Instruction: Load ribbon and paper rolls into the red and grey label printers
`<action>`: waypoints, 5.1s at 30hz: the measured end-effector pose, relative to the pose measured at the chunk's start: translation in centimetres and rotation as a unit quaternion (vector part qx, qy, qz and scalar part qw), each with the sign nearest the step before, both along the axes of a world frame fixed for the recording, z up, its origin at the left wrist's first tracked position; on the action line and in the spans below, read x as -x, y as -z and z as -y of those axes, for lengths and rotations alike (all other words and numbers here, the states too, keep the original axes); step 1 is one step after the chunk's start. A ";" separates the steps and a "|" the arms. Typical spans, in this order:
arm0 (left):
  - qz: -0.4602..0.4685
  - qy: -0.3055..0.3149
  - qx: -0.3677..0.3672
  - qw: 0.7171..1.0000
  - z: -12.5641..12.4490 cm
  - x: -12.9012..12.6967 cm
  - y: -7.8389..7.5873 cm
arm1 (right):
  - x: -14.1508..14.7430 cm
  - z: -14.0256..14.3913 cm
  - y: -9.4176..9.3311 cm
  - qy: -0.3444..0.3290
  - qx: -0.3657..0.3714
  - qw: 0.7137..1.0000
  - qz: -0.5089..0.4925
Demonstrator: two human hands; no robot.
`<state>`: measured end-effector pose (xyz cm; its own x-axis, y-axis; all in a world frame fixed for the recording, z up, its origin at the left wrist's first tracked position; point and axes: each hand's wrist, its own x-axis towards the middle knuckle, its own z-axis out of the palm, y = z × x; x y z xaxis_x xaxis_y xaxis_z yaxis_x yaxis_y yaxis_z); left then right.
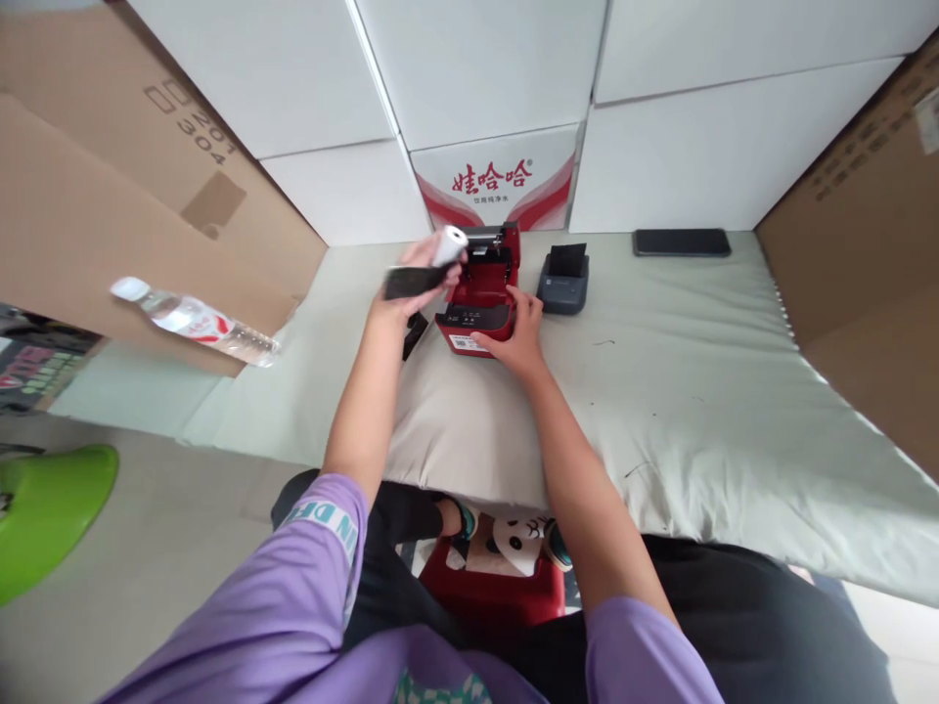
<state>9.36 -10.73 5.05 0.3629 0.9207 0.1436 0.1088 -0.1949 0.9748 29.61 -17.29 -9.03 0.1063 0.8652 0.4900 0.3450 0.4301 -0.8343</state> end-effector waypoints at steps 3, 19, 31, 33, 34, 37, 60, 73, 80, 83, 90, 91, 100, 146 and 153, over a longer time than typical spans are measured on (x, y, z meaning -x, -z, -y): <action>-0.193 0.075 -0.047 0.977 -0.4 -1.7 0.2 | 0.0 -0.2 0.1 0.015 0.001 1.000 0.011; -0.478 0.042 -0.102 0.871 -0.8 -4.0 0.7 | -0.4 -0.2 0.3 -0.003 -0.007 1.000 0.030; -0.444 0.060 -0.132 0.884 2.1 -1.3 -3.4 | -0.4 0.1 0.1 -0.008 -0.005 1.000 0.022; -0.423 0.044 -0.153 0.892 2.0 -1.2 -3.2 | -0.5 0.0 0.1 -0.006 -0.002 1.000 0.025; -0.413 0.040 -0.158 0.896 1.9 -1.2 -3.1 | -0.5 0.0 0.1 -0.005 0.002 1.000 0.027; -0.397 0.028 -0.172 0.901 1.7 -1.3 -2.9 | -0.6 0.0 0.0 -0.007 0.009 1.000 0.020; -0.374 0.006 -0.255 0.892 -0.9 -3.0 -0.7 | -0.7 -0.1 0.0 -0.004 0.002 1.000 0.029; -0.446 0.000 -0.211 0.870 4.4 -2.6 -5.4 | 0.0 -0.1 0.7 -0.006 -0.010 1.000 -0.023; -0.403 -0.003 -0.167 0.900 3.8 -2.9 -4.4 | -0.7 0.0 0.3 0.005 -0.052 0.998 0.047; -0.371 -0.015 -0.163 0.914 3.6 -2.9 -4.3 | -1.2 0.2 -0.7 -0.005 -0.075 0.991 0.114; -0.275 -0.070 -0.130 0.950 -0.5 -0.9 -0.9 | -1.5 0.6 -2.2 -0.021 -0.090 0.985 0.147; -0.260 -0.087 -0.116 0.955 -1.4 -0.5 -0.1 | -1.5 0.7 -2.2 -0.022 -0.088 0.986 0.140; 0.066 0.000 0.166 0.984 0.2 -0.2 5.6 | -1.4 0.5 -2.6 -0.027 -0.018 0.999 -0.007; 0.189 -0.245 -0.036 0.950 3.0 -3.0 11.6 | -2.6 -0.9 1.1 -0.069 0.026 0.997 -0.019; 0.128 -0.379 -0.007 0.917 4.6 -3.7 11.1 | -2.5 1.2 -1.9 -0.101 -0.034 0.990 0.090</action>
